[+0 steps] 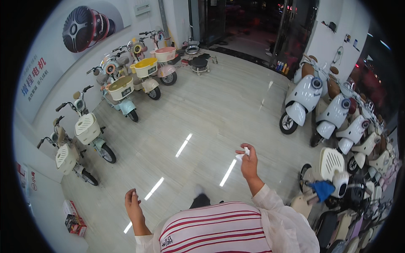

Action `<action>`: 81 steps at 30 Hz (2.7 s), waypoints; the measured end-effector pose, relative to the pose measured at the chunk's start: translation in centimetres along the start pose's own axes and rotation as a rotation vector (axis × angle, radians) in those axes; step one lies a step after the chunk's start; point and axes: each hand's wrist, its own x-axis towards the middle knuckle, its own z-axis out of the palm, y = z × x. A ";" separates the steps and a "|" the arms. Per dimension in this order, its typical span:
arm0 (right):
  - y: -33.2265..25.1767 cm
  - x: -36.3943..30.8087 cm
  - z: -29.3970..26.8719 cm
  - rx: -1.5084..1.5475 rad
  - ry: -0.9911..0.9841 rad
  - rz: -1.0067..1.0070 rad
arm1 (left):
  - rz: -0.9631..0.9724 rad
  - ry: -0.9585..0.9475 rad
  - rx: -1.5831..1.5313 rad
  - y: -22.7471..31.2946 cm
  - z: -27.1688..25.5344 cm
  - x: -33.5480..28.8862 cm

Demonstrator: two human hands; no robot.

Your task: The person retrieves a wipe, walks through a showroom of electric scooters, and sits on the floor. They then use a screwdriver and multimeter to connect wires and test several small batteries.

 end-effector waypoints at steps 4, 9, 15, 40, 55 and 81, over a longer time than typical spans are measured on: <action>4.2 12.6 4.7 0.062 -0.002 0.204 | -0.124 0.062 -0.042 -1.3 8.2 11.4; 16.3 24.1 -1.1 -0.330 0.311 0.430 | -0.074 -0.027 -0.119 5.1 24.2 28.6; 25.6 26.7 -21.1 -1.366 0.681 0.122 | 0.122 -0.425 -0.205 18.4 47.3 44.4; 48.2 136.5 32.3 -0.587 -0.254 0.253 | -0.125 0.022 -0.093 27.5 95.6 103.6; 56.4 164.1 20.7 -1.165 0.543 0.585 | 0.027 -0.256 -0.120 43.2 134.1 146.2; 67.3 240.7 73.9 -0.727 -0.016 0.709 | -0.137 -0.117 -0.231 53.7 166.3 206.1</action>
